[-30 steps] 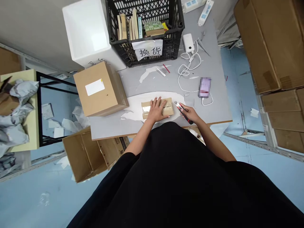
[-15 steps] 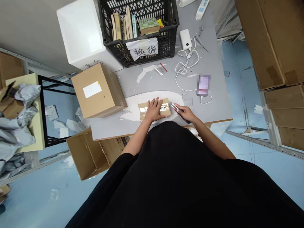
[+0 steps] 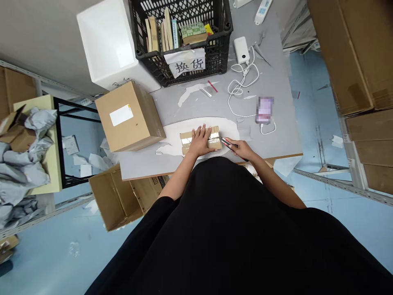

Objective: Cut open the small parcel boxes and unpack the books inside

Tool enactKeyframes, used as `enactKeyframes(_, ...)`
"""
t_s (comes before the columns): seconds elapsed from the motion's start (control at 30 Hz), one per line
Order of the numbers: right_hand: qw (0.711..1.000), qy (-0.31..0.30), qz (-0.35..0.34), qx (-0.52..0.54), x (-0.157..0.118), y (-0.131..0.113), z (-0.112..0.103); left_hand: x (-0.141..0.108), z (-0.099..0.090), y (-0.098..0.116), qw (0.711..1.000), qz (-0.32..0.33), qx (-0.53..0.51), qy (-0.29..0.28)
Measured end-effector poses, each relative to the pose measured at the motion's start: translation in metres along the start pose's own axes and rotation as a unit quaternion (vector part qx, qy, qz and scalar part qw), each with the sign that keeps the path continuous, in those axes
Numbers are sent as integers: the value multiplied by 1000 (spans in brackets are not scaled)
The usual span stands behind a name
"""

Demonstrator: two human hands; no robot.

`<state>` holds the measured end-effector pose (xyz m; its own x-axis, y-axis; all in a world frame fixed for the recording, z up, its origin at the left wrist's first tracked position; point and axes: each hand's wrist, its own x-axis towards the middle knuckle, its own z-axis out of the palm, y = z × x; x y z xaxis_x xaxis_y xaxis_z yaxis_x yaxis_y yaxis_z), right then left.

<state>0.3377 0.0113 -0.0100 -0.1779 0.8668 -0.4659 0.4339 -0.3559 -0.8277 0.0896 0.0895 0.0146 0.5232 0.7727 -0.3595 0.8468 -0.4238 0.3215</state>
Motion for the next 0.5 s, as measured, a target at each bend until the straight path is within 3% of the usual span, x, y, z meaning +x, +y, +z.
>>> enactKeyframes(0.3, 998, -43, 26, 41, -29, 6, 10, -1, 0, -1, 1000, 2, -3, 1)
enactKeyframes(0.5, 995, -26, 35, 85, -41, 14, -4, -2, 0, -2, 1000, 7, -21, 8)
